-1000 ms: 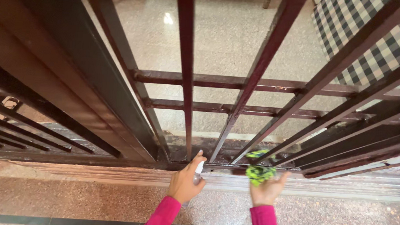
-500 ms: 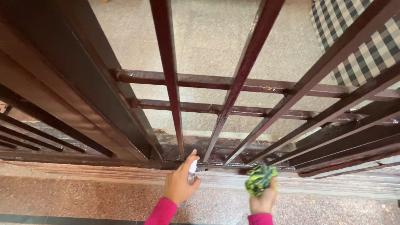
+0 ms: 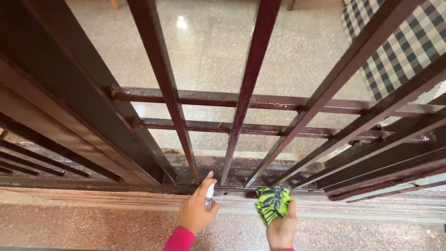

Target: The person cleans a brown metal gate by spraying a liquid from a clear spray bottle and wiping the bars with a green and black patterned cloth. The person works methodically from the bottom upward, cleaning each bar individually.

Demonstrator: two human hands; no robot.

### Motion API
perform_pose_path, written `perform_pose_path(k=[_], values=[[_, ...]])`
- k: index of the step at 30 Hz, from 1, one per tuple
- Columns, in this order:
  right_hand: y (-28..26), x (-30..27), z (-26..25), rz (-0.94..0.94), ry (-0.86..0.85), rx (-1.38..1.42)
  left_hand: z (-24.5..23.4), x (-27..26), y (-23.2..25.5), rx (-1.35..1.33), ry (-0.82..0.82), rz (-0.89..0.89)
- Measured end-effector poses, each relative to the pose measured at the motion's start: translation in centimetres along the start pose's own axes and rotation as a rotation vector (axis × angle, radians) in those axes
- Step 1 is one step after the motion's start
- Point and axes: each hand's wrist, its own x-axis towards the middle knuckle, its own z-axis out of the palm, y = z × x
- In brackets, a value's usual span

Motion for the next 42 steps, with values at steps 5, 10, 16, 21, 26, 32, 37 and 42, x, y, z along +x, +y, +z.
perform_pose_path(k=[5, 10, 16, 21, 26, 32, 37, 42], values=[[-5.5, 0.9, 0.7, -0.112, -0.108, 0.228, -0.3, 0.0, 0.3, 0.013, -0.033, -0.039], [-5.4, -0.8, 5.0, -0.043, 0.013, 0.148, -0.2, 0.0, 0.7, 0.002, -0.02, -0.06], [1.0, -2.6, 5.2, 0.091, -0.135, 0.154, 0.1, -0.1, 0.5, -0.004, 0.008, -0.03], [1.2, -2.3, 2.5, 0.185, -0.166, 0.154, -0.1, -0.2, 0.8, 0.025, -0.037, -0.092], [-5.4, -1.1, 1.2, -0.008, -0.082, 0.258, -0.6, -0.1, 1.2, 0.011, -0.063, -0.117], [-6.8, -1.7, 5.9, 0.06, 0.04, 0.221, -0.6, -0.1, 1.3, -0.002, -0.045, -0.108], [-1.5, -3.4, 7.7, 0.175, -0.084, 0.162, -0.4, -0.2, 1.3, -0.002, -0.026, -0.091], [2.5, -4.4, 5.6, 0.285, -0.305, 0.17, -0.6, -0.1, 1.6, 0.009, -0.053, -0.134]])
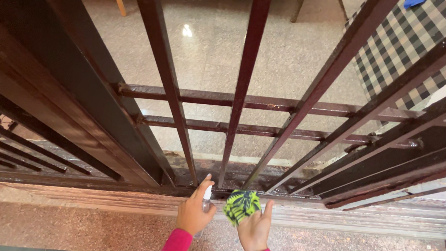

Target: The person cleans a brown metal gate by spraying a liquid from a clear spray bottle and wiping the bars with a green and black patterned cloth. The person works methodically from the bottom upward, cleaning each bar individually.

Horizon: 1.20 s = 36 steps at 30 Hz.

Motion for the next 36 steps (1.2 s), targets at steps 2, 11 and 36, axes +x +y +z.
perform_pose_path(k=[2, 11, 36], values=[[-0.7, -0.9, -0.6, 0.004, 0.12, 0.0, 0.0, 0.0, 0.1, 0.002, 0.014, 0.01], [-8.0, -1.4, 2.8, -0.207, 0.288, 0.073, 0.1, 0.0, -0.2, -0.009, 0.016, 0.028], [-8.4, 0.8, 1.6, -0.277, 0.273, 0.108, -0.7, 0.0, -1.5, -0.086, 0.018, 0.147]])
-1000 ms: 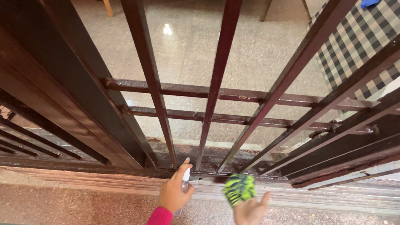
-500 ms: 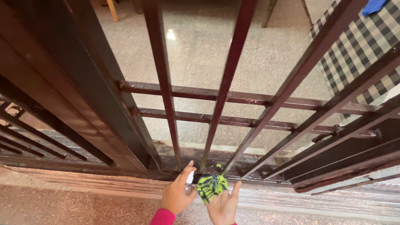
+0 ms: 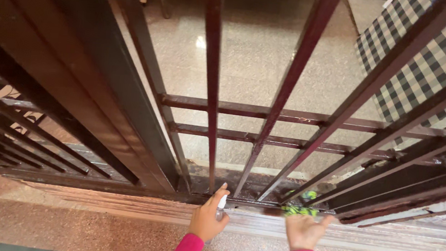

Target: The person cleans a brown metal gate by spraying a liquid from a clear spray bottle and wiping the bars with a green and black patterned cloth. The person works methodically from the bottom upward, cleaning each bar individually.

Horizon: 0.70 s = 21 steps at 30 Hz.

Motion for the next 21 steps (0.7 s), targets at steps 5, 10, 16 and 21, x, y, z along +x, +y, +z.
perform_pose_path(k=[5, 10, 16, 21], values=[[7.8, -1.8, 0.7, 0.175, -0.14, -0.037, -0.6, 0.1, 0.3, 0.047, -0.043, -0.019], [12.2, -2.5, -2.1, 0.36, -0.33, -0.153, -1.1, -0.1, 0.9, 0.058, -0.074, -0.029], [8.7, -3.1, -5.3, 0.246, -0.184, -0.14, 0.0, -2.0, -1.8, 0.07, 0.028, 0.117], [6.3, -2.2, -4.0, 0.05, -0.217, -0.053, 0.7, -5.2, -4.3, 0.165, 0.23, 0.101]])
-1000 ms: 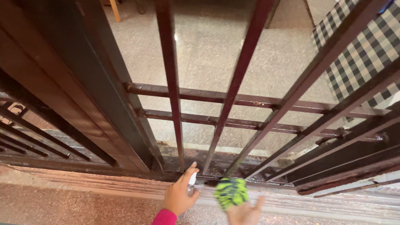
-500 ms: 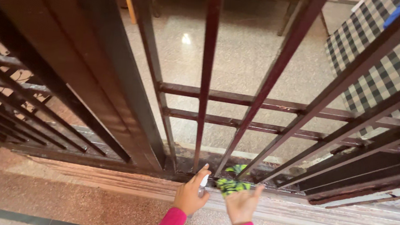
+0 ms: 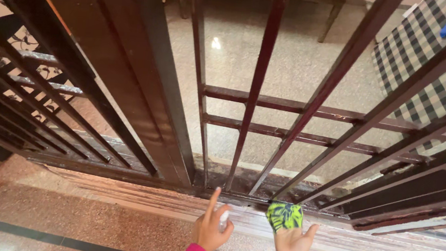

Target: The person cleans a brown metal gate by spraying a liquid from a clear spray bottle and wiping the bars with a green and black patterned cloth. The person works methodically from the bottom upward, cleaning each bar individually.

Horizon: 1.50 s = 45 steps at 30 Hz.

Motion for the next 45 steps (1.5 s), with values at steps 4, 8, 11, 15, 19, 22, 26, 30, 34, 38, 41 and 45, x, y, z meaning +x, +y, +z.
perform_pose_path(k=[4, 8, 11, 15, 19, 22, 26, 30, 34, 38, 41, 45], values=[[2.1, 1.1, 2.4, 0.128, -0.002, -0.021, -0.4, 0.7, -0.8, -0.04, 0.244, 0.048], [6.5, 1.2, 3.5, 0.276, -0.017, -0.058, -0.9, 1.1, -0.5, -0.044, 0.23, 0.088], [8.8, 0.6, 1.9, 0.394, -0.117, -0.056, -0.9, 0.4, -0.2, -0.024, 0.147, 0.029], [10.6, 0.8, -0.3, 0.467, -0.058, -0.096, -1.1, 0.1, -0.7, -0.059, 0.234, 0.098], [13.5, 3.3, 0.8, 0.466, -0.027, -0.14, -1.7, 0.0, -1.6, -0.053, 0.13, -0.001], [16.4, 4.6, 2.7, 0.484, -0.086, -0.133, -1.9, 0.3, -1.4, -0.095, 0.165, -0.01], [16.9, 4.3, 3.7, 0.507, -0.153, -0.069, -2.7, 0.2, -0.8, -0.118, 0.222, 0.059], [13.3, 3.5, 2.6, 0.437, -0.203, -0.067, -2.0, -0.1, -0.9, -0.112, 0.197, 0.085], [8.0, 3.0, -0.3, 0.402, -0.015, -0.128, -0.1, -0.5, -1.5, -0.132, 0.068, 0.017], [2.6, 2.6, -6.9, 0.345, -0.001, -0.269, 1.9, -0.5, -1.5, -0.123, -0.084, 0.035], [-0.6, 2.5, -10.4, -0.208, 0.214, -0.543, 2.8, 0.1, -1.1, -0.076, -0.208, 0.001], [-2.3, 2.7, -11.0, -1.028, 0.196, -1.422, 3.9, 1.1, -0.7, 0.021, -0.348, -0.066]])
